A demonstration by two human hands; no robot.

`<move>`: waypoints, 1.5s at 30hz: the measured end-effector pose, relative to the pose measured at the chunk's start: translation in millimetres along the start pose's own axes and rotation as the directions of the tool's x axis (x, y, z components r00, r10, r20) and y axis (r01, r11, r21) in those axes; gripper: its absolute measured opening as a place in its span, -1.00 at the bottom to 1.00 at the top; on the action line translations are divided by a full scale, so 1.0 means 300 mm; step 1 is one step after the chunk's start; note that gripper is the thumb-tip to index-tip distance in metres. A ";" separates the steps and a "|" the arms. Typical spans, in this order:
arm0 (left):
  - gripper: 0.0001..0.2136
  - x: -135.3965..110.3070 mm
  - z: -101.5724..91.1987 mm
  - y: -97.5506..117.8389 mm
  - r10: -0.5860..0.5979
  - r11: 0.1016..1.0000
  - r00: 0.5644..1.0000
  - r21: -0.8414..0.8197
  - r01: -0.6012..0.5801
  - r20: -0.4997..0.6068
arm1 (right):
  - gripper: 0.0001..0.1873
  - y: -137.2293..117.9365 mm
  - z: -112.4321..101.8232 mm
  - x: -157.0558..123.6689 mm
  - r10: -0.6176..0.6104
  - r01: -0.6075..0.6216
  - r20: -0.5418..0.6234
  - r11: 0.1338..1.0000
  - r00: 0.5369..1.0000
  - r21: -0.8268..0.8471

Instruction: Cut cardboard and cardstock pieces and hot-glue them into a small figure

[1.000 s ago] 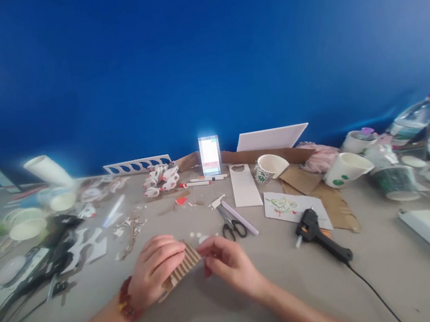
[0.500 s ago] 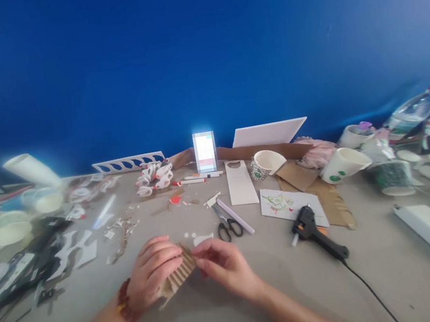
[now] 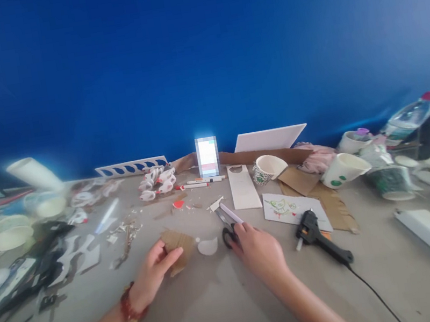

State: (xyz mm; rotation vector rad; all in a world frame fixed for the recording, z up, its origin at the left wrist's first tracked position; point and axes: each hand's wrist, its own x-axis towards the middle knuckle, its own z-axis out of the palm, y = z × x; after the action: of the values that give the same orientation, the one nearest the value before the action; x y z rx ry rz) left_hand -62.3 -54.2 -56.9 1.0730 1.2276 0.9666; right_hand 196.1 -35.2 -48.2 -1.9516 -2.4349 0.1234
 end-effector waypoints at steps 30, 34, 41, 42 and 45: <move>-0.72 -0.027 -0.034 0.077 0.023 0.999 0.976 -0.028 -0.030 -0.217 | -0.47 -0.061 -0.053 -0.014 -0.387 -0.206 0.222 0.082 0.895 0.975; -0.78 -0.033 -0.028 0.125 0.080 0.997 0.986 -0.002 -0.081 -0.145 | -0.39 -0.132 -0.042 0.006 -0.441 -0.189 0.233 0.143 0.867 0.972; -0.78 -0.007 0.021 0.099 0.068 0.969 0.994 -0.232 -0.087 -0.086 | -0.39 -0.142 0.000 -0.014 -0.470 -0.211 0.223 0.079 0.854 0.974; -0.78 -0.006 0.026 0.095 0.055 0.969 0.994 -0.237 -0.076 -0.095 | -0.38 -0.141 0.005 -0.016 -0.471 -0.215 0.225 0.076 0.853 0.974; -0.79 -0.006 0.034 0.094 0.027 0.974 0.995 -0.220 -0.047 -0.095 | -0.37 -0.143 0.015 -0.016 -0.465 -0.219 0.228 0.074 0.855 0.973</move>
State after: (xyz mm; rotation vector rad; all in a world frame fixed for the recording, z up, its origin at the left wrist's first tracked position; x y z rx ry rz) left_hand -52.5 -50.4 -28.8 0.8863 1.1458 1.1633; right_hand 155.2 -49.3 -49.3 -0.9433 -1.5584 1.9515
